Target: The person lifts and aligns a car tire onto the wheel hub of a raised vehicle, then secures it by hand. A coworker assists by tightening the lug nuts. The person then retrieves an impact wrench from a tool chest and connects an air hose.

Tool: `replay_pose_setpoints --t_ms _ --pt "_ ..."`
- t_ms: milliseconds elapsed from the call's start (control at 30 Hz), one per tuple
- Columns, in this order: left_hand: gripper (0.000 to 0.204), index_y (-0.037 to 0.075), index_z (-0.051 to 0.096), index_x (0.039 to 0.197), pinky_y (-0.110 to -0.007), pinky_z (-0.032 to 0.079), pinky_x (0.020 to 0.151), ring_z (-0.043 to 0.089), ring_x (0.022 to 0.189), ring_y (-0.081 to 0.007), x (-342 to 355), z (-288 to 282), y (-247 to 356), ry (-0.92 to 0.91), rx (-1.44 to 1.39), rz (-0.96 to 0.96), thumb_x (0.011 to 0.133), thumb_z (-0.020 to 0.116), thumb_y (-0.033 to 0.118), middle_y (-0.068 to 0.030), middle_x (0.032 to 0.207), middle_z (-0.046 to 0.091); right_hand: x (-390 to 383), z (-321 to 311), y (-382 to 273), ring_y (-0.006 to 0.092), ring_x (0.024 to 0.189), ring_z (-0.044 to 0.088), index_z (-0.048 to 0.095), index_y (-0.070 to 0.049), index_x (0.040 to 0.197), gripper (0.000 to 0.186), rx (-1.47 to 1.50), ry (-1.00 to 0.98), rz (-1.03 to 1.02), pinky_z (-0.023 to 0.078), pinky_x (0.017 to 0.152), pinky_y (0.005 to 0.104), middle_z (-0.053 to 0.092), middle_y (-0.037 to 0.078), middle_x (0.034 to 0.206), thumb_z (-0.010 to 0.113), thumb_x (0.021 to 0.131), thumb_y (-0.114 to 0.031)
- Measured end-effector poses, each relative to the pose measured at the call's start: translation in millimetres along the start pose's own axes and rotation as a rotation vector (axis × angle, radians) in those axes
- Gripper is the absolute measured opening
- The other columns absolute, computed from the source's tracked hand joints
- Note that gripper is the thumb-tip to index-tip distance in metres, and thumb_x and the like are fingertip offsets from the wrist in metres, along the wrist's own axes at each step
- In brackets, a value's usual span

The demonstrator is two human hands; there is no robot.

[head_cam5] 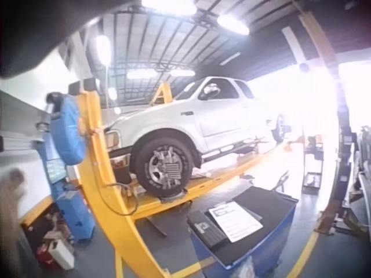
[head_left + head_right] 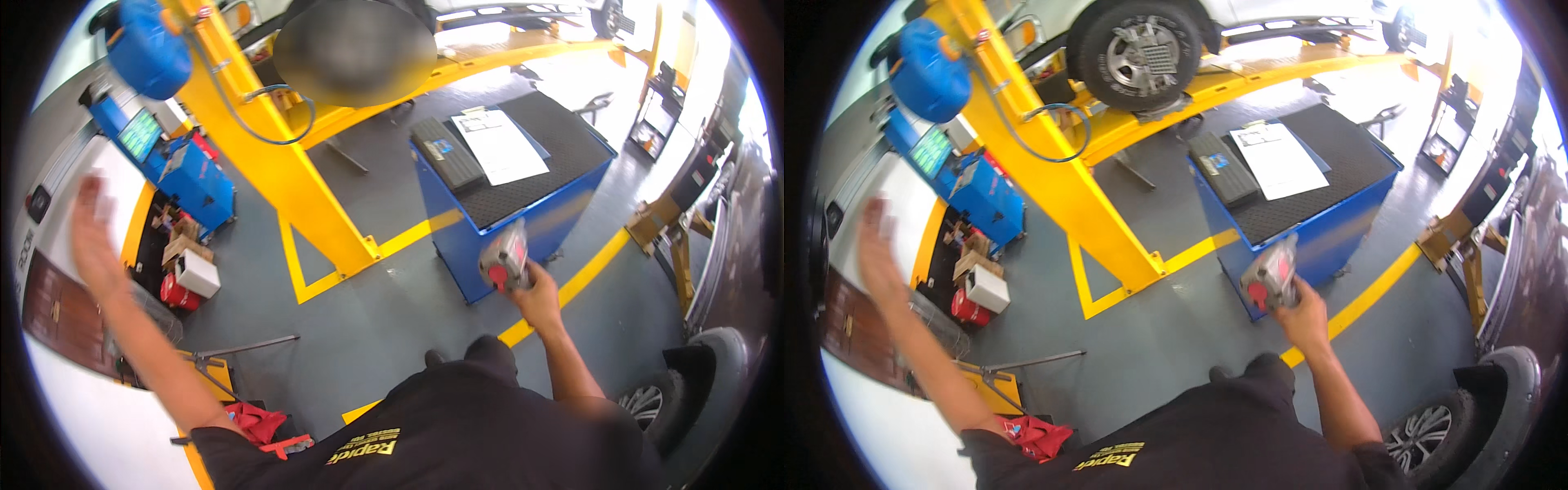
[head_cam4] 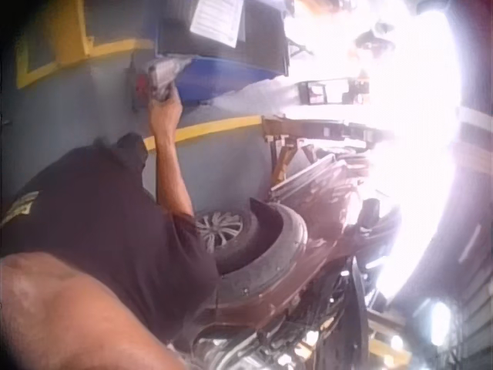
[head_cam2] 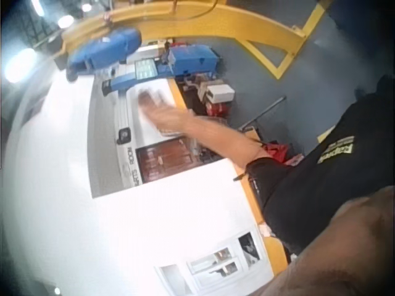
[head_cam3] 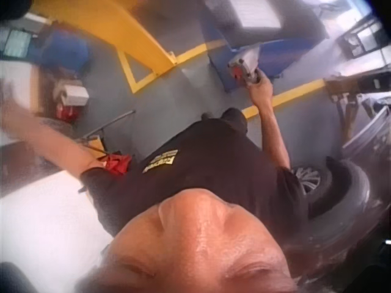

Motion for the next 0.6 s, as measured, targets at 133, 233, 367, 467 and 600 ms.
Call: replay_pose_setpoints --t_ms 133,233,367,467,600 --pt "0.061 -0.001 0.041 0.143 -0.042 0.027 0.117 0.041 0.139 -0.0256 98.1 -26.8 46.4 0.144 0.531 0.13 0.103 0.039 0.044 -0.0161 0.144 0.049 91.9 -10.7 -14.1 0.0315 0.112 0.063 0.054 -0.003 0.134 0.071 -0.206 0.092 0.018 0.048 0.096 0.037 0.066 0.02 0.12 0.08 0.071 -0.02" --pt "0.071 0.0 0.028 0.147 -0.04 0.022 0.12 0.042 0.138 -0.0237 134.7 31.3 42.1 0.01 0.279 -0.227 0.101 0.042 0.052 -0.015 0.142 0.051 176.6 -31.1 2.5 0.0357 0.117 0.06 0.053 -0.003 0.135 0.071 -0.242 0.106 -0.039 0.046 0.1 0.0391 0.063 0.021 0.125 0.078 0.07 -0.021" --pt "0.052 -0.004 0.049 0.131 -0.026 0.052 0.086 0.065 0.102 -0.0179 169.8 119.5 35.5 -0.053 0.096 -0.173 0.1 0.053 0.037 -0.0123 0.11 0.066 276.7 -86.4 105.3 0.0293 0.123 0.055 0.049 0.007 0.136 0.072 -0.167 0.096 -0.013 0.039 0.106 0.0374 0.057 0.022 0.133 0.079 0.076 -0.019" --pt "0.035 0.002 0.055 0.114 -0.02 0.05 0.047 0.055 0.054 -0.0063 193.7 125.1 54.0 0.201 0.211 -0.218 0.101 0.05 0.034 0.0023 0.074 0.059 325.8 -119.2 113.4 0.032 0.123 0.055 0.048 0.006 0.137 0.069 -0.219 0.07 -0.076 0.04 0.104 0.0379 0.06 0.025 0.128 0.068 0.073 -0.011" --pt "0.031 0.002 0.054 0.113 -0.018 0.035 0.04 0.038 0.048 -0.0024 213.4 53.4 44.1 0.04 0.034 -0.326 0.103 0.047 0.031 0.0063 0.065 0.043 406.4 -115.9 129.0 0.037 0.123 0.056 0.048 -0.005 0.14 0.072 -0.543 0.137 -0.055 0.043 0.101 0.0448 0.062 0.019 0.129 0.068 0.071 -0.006"
Point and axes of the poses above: each hand's wrist, its own x-axis towards the middle knuckle, its own z-axis out of the palm, y = z × x, the point moved 4 cm from there along x, towards the middle knuckle
